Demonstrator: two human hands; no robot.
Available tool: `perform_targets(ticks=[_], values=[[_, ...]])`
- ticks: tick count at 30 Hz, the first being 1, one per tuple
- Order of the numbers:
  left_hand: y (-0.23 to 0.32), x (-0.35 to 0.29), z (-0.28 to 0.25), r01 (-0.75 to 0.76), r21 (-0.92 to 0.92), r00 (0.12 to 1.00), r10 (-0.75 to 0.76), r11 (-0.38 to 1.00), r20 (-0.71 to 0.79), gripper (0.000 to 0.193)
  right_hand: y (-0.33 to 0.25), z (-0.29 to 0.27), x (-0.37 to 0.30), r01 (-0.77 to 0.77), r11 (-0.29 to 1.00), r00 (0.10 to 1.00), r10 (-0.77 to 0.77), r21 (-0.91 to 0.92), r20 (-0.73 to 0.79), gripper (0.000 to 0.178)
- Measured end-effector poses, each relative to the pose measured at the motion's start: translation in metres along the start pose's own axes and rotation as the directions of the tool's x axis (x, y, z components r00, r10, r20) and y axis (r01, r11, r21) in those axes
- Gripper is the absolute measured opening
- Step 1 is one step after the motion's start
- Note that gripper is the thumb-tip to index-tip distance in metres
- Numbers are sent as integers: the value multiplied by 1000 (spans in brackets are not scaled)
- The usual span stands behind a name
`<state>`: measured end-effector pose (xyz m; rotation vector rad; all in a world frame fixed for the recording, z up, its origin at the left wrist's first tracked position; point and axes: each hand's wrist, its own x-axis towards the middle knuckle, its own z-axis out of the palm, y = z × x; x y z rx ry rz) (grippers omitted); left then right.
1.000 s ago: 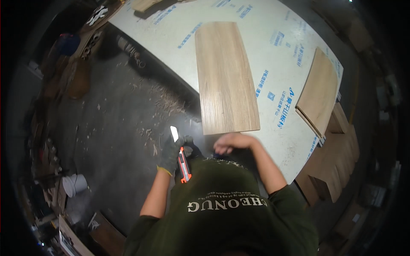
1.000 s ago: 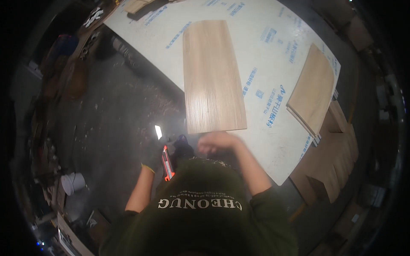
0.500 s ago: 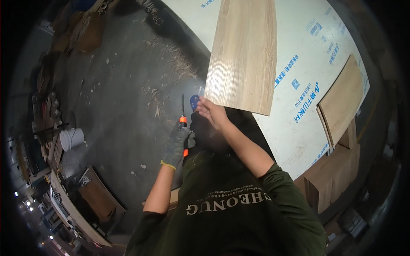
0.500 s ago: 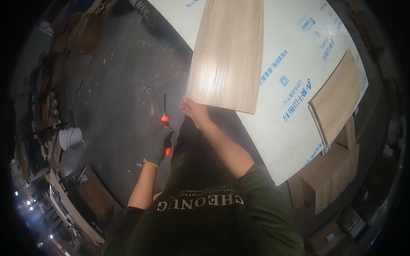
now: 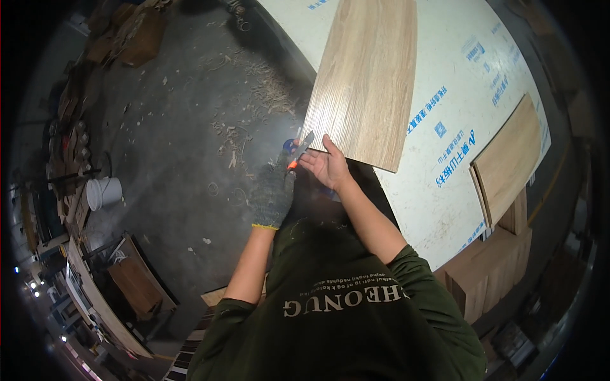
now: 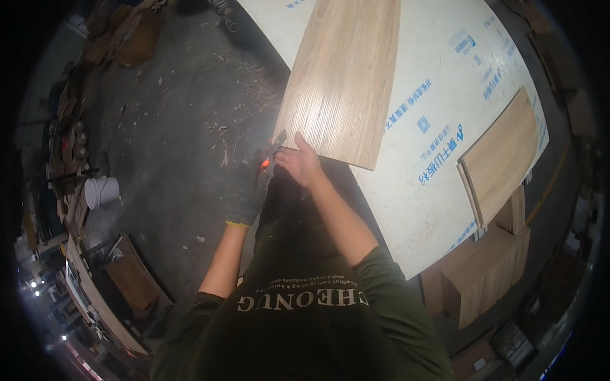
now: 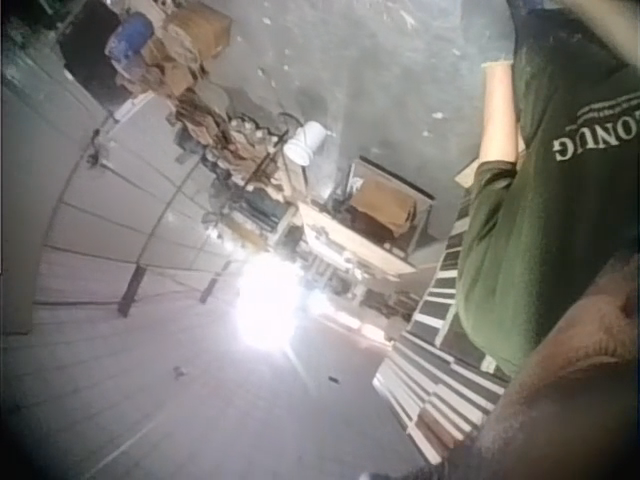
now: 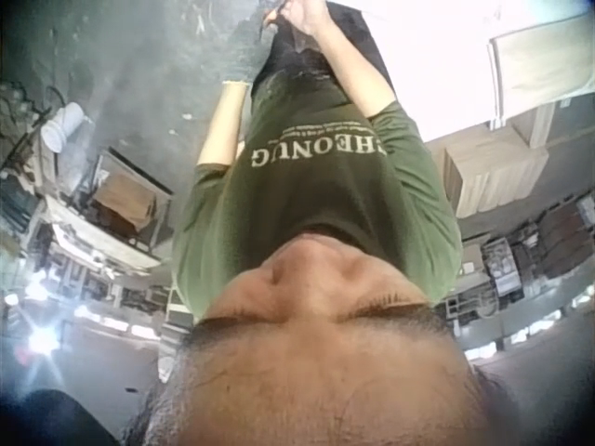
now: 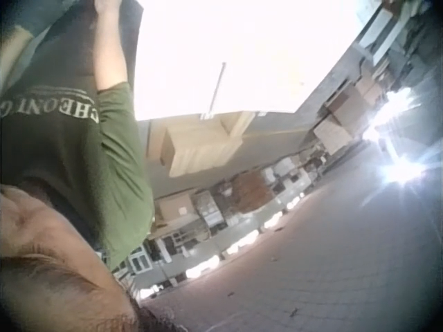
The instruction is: The user is using a scraper to sand the edges of a curved piece of wood.
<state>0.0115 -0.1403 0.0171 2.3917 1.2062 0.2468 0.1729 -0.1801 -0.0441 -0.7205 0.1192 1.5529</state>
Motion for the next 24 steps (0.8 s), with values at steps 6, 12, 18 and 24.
perform_targets(ticks=[6,12,18,24], values=[[-4,-11,3,28,18,1000,-28,999,-11,48,1,-2,0,-10,1000,999,10,-4,31,68],[-4,-16,0,9,46,999,-7,999,-43,45,0,-4,-3,7,1000,999,-6,-30,35,63],[-10,-16,-3,16,131,999,-20,991,28,49,2,-13,2,33,995,999,-29,-94,42,61],[-21,-15,0,-7,217,1000,4,976,16,50,3,-10,-1,36,992,999,-31,-124,41,59]])
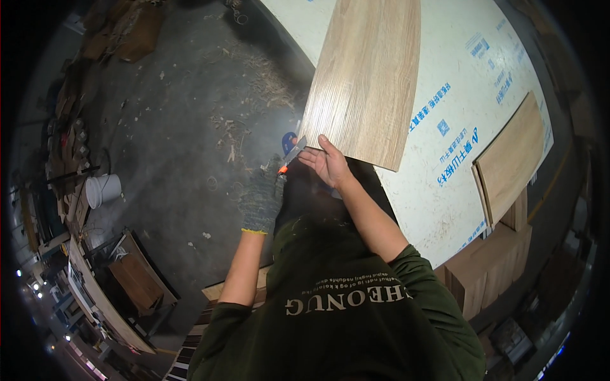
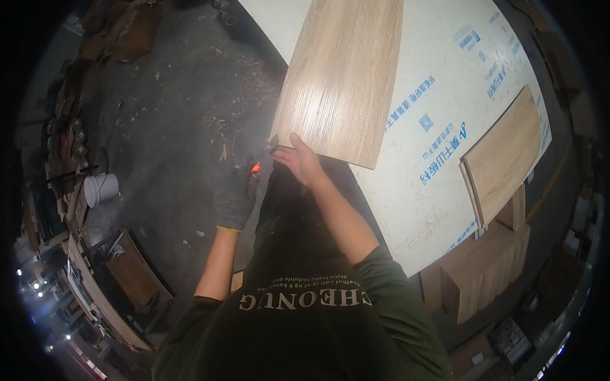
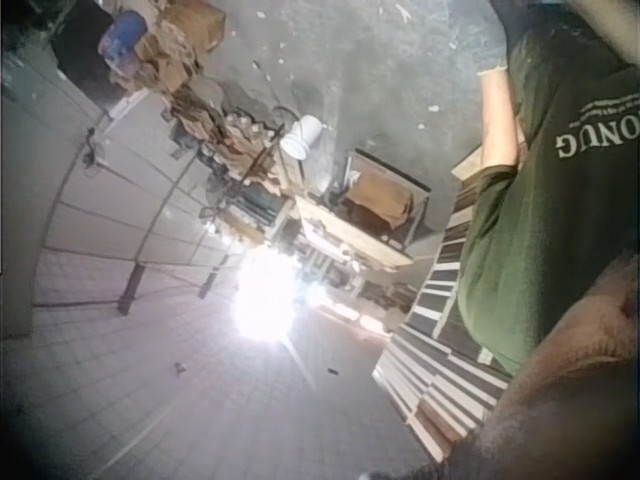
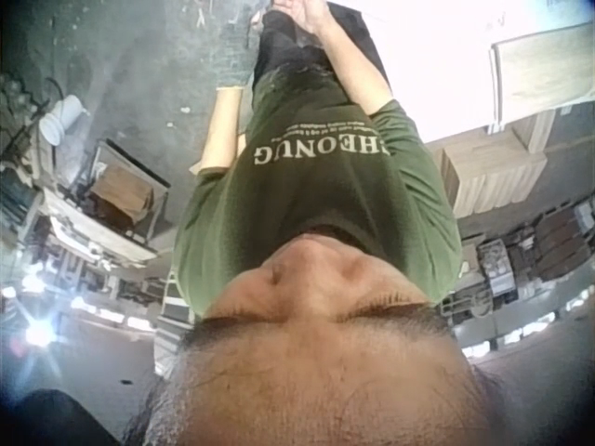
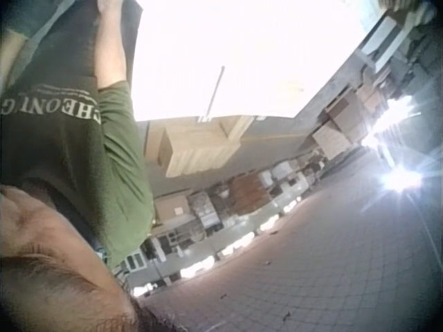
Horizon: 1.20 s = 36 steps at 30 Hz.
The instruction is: The user is using a scraper to sand the edges of a curved piece of wood.
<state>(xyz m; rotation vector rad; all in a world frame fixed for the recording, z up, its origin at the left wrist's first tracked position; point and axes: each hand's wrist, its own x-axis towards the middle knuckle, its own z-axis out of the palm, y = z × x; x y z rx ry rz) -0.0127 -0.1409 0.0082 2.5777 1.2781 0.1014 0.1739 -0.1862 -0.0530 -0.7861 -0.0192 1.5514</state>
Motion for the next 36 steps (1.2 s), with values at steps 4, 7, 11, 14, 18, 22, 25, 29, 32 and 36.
perform_targets(ticks=[4,7,11,14,18,22,25,29,32,36], values=[[-3,9,-6,-27,64,998,23,998,59,49,3,-6,2,9,1000,1000,-9,-14,30,56],[3,16,-17,-98,33,995,99,995,-34,40,4,-9,4,-4,1000,1000,4,-21,-6,55],[0,22,-16,-87,-19,996,87,996,-7,40,9,-13,5,-14,1000,999,14,8,-46,54],[-1,35,-20,-86,18,993,84,996,82,40,13,-20,9,-24,999,999,25,25,-39,58],[8,60,-27,-113,53,991,109,992,77,39,19,-29,12,-13,997,1000,14,79,-9,56],[5,79,-26,-222,86,975,224,971,-5,37,14,-20,9,35,999,999,-36,37,29,49],[7,99,-25,-216,38,976,214,976,38,35,12,-20,10,77,997,994,-78,20,75,48],[4,125,-18,-239,-54,971,238,969,-25,34,12,-16,10,102,994,991,-105,36,84,48],[5,144,-16,-261,29,965,261,965,-20,34,9,-10,6,85,996,996,-85,7,29,47],[16,172,-23,-299,79,953,301,951,-24,35,7,-8,4,148,989,988,-149,25,48,45]])
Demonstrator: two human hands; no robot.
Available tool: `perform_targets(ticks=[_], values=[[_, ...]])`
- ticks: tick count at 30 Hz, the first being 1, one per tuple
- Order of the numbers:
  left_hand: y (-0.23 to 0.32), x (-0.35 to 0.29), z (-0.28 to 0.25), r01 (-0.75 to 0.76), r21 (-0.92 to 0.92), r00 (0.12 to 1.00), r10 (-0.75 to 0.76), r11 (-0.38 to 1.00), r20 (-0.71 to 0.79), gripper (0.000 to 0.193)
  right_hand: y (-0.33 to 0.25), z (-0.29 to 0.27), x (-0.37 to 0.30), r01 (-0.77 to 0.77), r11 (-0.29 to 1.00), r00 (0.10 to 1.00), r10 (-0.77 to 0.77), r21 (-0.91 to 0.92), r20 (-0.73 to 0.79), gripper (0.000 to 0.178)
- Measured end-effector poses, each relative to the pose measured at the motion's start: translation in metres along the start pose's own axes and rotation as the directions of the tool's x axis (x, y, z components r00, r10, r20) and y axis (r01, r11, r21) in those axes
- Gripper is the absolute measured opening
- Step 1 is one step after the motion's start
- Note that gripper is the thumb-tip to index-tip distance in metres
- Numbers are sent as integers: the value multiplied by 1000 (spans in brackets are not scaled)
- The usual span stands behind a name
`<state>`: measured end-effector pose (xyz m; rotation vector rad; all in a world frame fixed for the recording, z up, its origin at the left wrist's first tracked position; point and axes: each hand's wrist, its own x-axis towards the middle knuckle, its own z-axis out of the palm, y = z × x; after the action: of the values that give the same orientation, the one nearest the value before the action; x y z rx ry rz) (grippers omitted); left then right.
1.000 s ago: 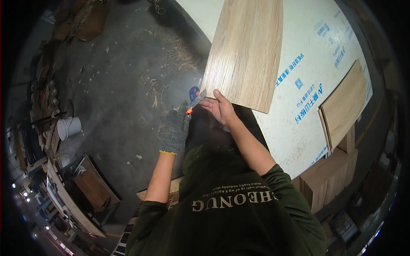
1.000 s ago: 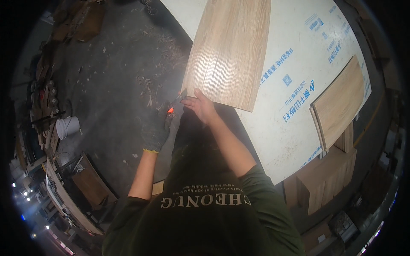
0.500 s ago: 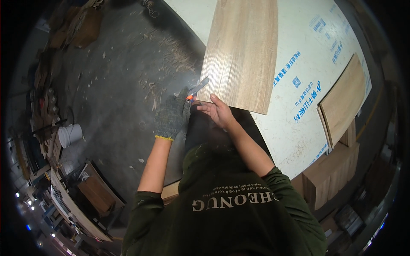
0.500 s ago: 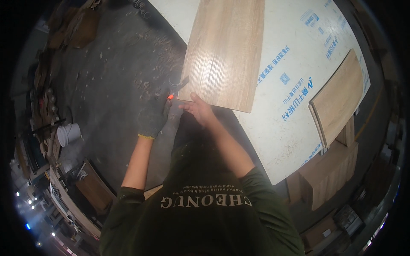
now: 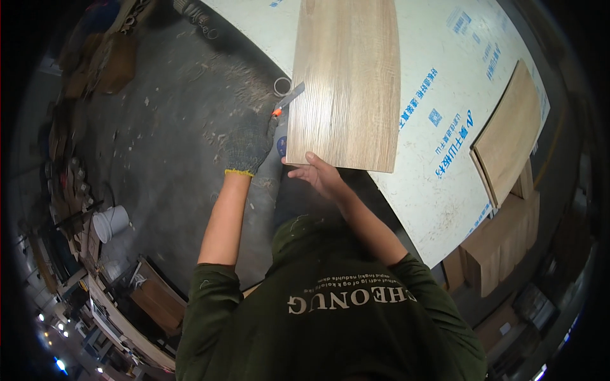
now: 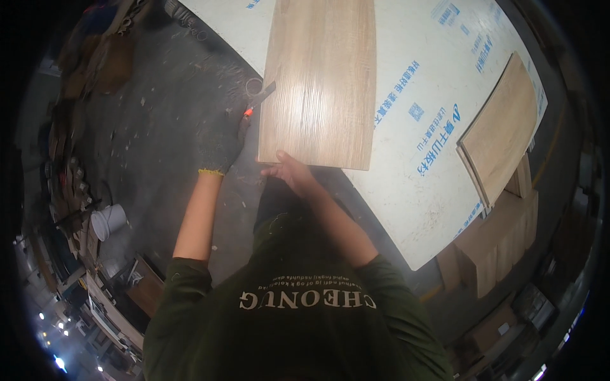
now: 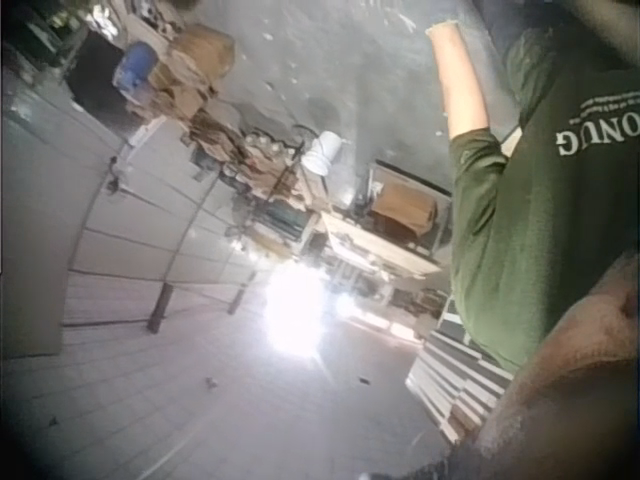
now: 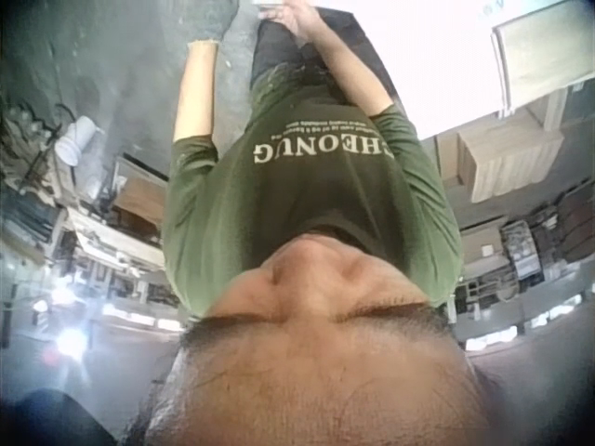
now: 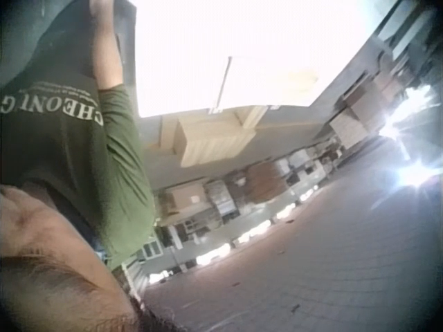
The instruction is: The user is using a scraper to sand the edges of a curved piece of wood.
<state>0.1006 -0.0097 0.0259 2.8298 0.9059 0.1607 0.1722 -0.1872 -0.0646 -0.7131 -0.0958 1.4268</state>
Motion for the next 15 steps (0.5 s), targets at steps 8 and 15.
perform_targets(ticks=[8,15], values=[[-17,82,11,-50,-101,999,49,994,-5,41,0,2,-3,69,996,997,-71,47,26,40],[-12,49,22,-78,-54,991,71,996,-114,40,-19,-13,-36,-226,618,969,220,-753,-110,29]])
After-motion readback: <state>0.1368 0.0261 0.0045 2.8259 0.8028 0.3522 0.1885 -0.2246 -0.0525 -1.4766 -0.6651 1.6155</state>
